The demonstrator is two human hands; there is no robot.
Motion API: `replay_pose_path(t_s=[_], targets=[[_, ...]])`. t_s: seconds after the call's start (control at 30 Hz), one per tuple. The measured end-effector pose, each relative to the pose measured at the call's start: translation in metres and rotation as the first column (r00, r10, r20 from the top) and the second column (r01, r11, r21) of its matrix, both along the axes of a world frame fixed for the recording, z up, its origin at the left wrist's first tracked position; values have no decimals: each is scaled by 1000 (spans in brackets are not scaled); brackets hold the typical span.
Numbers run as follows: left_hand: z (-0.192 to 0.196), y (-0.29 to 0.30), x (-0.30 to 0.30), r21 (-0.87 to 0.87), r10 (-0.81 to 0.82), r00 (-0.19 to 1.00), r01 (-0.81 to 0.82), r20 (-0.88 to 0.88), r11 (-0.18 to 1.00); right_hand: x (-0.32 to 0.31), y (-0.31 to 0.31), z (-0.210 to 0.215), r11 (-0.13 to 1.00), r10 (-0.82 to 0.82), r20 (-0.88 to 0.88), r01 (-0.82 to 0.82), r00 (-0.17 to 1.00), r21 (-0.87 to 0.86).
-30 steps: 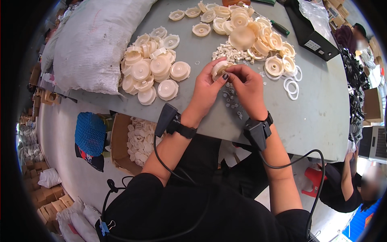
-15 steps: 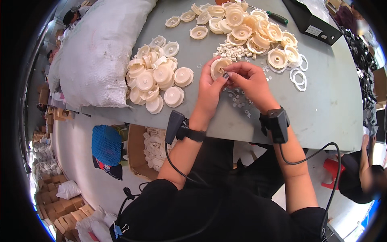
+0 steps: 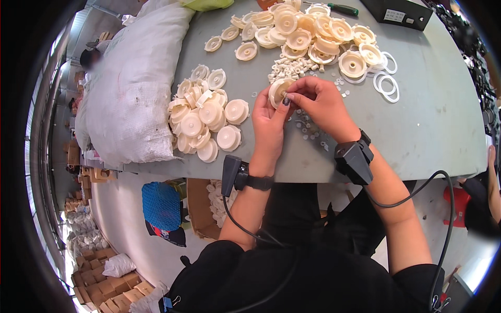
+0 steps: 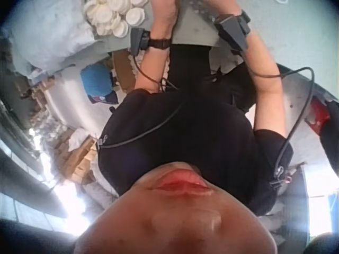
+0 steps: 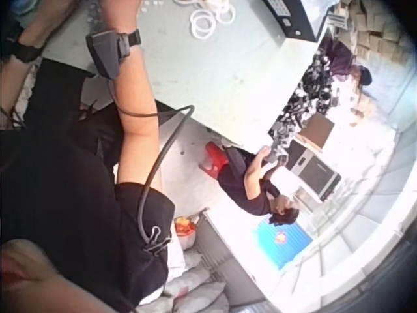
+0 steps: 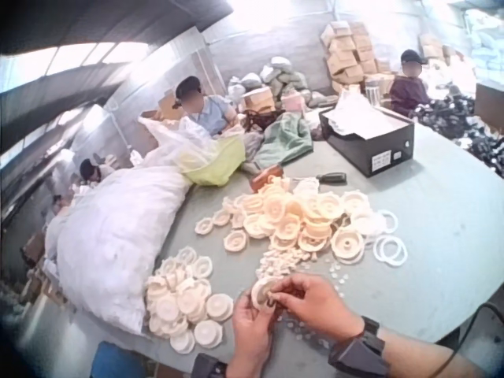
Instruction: Pressing small metal rings into white plastic caps at a production table.
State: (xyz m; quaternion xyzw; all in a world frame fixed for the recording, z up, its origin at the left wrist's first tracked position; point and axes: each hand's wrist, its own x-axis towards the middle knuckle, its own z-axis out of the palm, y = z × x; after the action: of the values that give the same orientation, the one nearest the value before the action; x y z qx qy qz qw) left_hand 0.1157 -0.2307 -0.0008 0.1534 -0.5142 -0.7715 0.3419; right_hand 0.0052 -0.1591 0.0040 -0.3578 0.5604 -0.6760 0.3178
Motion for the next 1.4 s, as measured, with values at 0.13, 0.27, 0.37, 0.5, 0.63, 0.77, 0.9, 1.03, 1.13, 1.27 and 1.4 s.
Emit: replay_pose_path(t_s=[0.13,0.27,0.37,0.5,0.63,0.77,0.9,1.03,1.13,1.27,1.4], targets=[[-4,-1,-2,-37,-2,1000,3,27,999,-1,-1,-1,1000,-24,-22,25,999,8],[-2,0,-3,-56,24,999,-22,43,998,0,-2,-2,998,-62,-66,62,996,-7],[-4,3,-7,-99,43,998,-38,47,994,1,2,2,997,-78,-64,78,995,-2],[-16,1,-8,-62,35,999,-33,36,998,-1,4,-1,997,-39,54,42,998,-57],[-11,-6,7,-96,60,993,-50,106,994,2,-5,-4,983,179,293,-158,939,-92],[-13,-14,12,-126,20,999,-15,41,992,3,-8,0,976,198,173,-178,965,-126],[-7,-2,2,-98,58,993,-48,105,994,-2,-1,-1,998,50,38,-48,998,-50],[-14,-2,0,-198,93,991,-72,98,978,0,1,0,999,22,19,-21,1000,-48],[-20,-4,-2,-232,85,992,-61,94,971,1,2,-4,997,-21,30,24,999,-77],[-20,-6,-1,-243,53,993,-25,108,970,2,3,-1,991,-117,-79,111,990,-75],[-14,-10,8,-209,53,992,-28,114,978,12,-1,7,984,-176,-144,172,974,-43]])
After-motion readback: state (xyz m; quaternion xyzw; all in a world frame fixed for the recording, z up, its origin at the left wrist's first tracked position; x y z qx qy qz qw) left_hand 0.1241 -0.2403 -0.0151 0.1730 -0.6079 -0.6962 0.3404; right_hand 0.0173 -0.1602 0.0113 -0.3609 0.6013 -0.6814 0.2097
